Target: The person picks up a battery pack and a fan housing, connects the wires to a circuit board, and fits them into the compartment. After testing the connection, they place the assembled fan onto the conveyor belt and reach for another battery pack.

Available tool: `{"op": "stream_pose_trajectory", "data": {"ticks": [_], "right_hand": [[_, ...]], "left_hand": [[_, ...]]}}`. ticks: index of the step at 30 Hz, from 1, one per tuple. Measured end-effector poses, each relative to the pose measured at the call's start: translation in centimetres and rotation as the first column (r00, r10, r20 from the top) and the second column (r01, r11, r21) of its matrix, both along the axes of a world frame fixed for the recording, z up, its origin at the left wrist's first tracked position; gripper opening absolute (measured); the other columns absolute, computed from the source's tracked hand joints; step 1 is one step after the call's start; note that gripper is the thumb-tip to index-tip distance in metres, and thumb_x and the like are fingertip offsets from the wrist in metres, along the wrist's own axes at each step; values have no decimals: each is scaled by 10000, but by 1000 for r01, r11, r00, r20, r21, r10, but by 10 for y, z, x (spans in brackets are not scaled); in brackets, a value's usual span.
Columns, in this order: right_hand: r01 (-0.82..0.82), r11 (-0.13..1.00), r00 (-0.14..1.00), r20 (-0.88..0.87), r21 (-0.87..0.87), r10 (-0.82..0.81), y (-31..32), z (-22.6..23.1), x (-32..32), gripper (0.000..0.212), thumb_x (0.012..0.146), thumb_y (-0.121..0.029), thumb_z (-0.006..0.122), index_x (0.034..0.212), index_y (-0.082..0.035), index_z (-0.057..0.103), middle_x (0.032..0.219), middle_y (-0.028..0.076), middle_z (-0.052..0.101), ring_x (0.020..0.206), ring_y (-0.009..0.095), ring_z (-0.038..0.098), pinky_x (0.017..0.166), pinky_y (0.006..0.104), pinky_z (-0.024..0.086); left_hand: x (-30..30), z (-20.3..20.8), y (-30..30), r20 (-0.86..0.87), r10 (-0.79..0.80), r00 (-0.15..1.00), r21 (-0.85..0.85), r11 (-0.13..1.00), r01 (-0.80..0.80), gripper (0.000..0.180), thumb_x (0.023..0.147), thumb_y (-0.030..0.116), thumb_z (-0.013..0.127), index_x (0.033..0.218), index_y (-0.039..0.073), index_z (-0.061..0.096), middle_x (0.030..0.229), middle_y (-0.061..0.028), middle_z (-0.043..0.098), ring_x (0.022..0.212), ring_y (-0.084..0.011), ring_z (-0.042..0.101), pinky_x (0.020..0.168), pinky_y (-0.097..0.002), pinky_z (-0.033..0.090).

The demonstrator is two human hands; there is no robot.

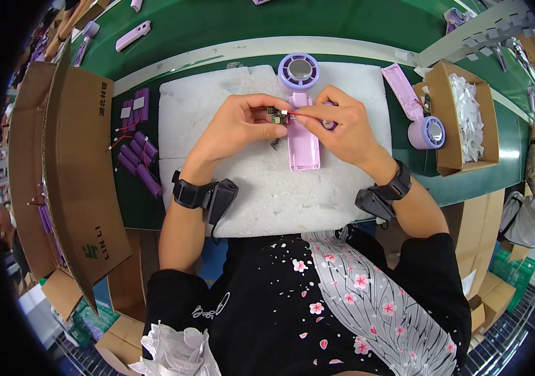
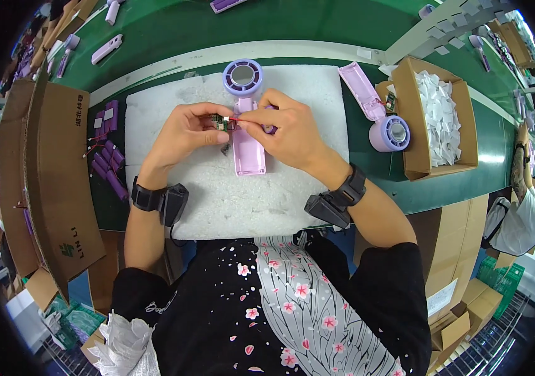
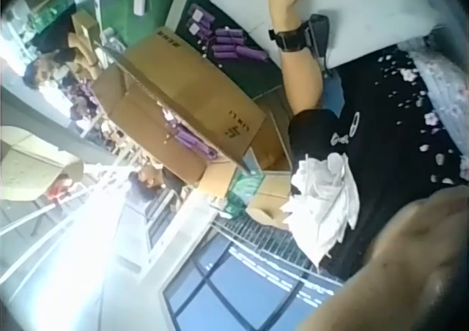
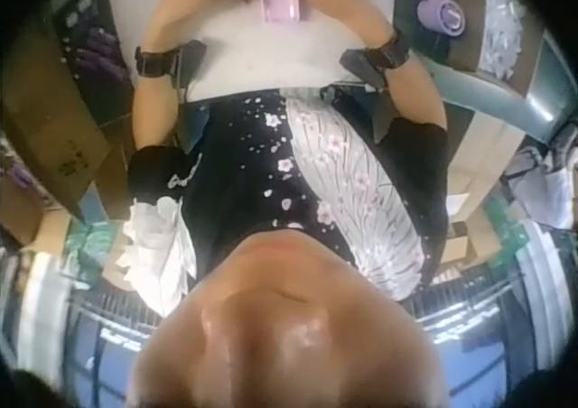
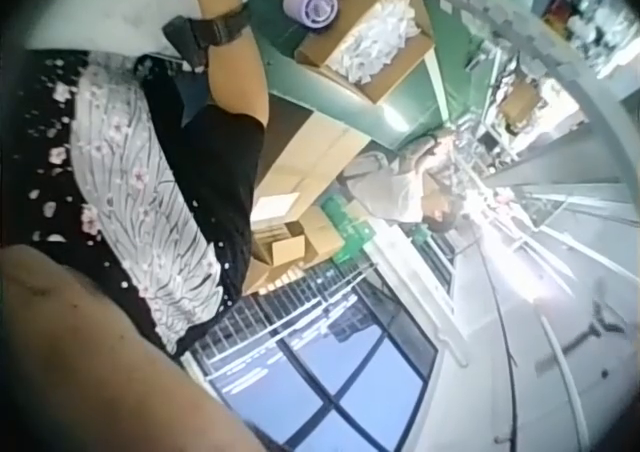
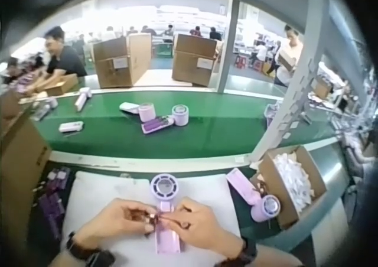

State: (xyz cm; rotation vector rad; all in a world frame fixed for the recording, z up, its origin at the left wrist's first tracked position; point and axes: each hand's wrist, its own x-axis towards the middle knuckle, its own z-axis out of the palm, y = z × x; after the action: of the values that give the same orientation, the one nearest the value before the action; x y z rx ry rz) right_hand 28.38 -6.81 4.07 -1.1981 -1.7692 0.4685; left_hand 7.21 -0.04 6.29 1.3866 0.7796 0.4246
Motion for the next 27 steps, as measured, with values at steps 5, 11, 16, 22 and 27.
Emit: {"op": "stream_pose_trajectory", "data": {"ticks": [5,11,16,22,27], "right_hand": [[-22,1000,997,80,16,21,-1,0,2,144,755,-95,757,899,-84,754,775,46,561,625,162,554,543,277,436],[-33,999,993,112,19,31,-1,0,3,133,750,-93,760,882,-83,750,776,48,561,628,169,569,541,278,453],[-7,999,994,107,36,3,0,-3,4,143,742,-87,760,884,-87,750,777,47,564,625,167,570,536,276,453],[5,998,992,123,60,-12,0,-4,4,153,737,-79,758,889,-92,750,776,47,565,622,171,573,533,279,454],[-15,998,992,123,59,7,0,-4,4,151,740,-84,758,891,-93,749,773,45,564,617,170,573,529,280,453]], "left_hand": [[0,-1,4,75,9,997,-12,1000,-8,355,778,-57,723,1119,-15,631,977,-20,642,818,-75,601,730,-218,504],[3,-6,6,140,50,989,-32,998,-46,390,762,-88,718,1127,-9,606,982,-37,629,851,-94,623,763,-223,522],[6,-4,5,124,68,990,-50,997,-62,363,757,-100,717,1091,-7,605,988,-50,631,840,-105,633,762,-230,532],[7,-9,5,149,72,986,-30,997,-68,347,752,-103,722,1062,9,613,987,-56,633,794,-93,628,731,-226,529],[7,-13,4,170,83,982,3,996,-84,346,751,-104,722,1061,17,630,966,-53,640,770,-83,621,712,-221,522]]}}
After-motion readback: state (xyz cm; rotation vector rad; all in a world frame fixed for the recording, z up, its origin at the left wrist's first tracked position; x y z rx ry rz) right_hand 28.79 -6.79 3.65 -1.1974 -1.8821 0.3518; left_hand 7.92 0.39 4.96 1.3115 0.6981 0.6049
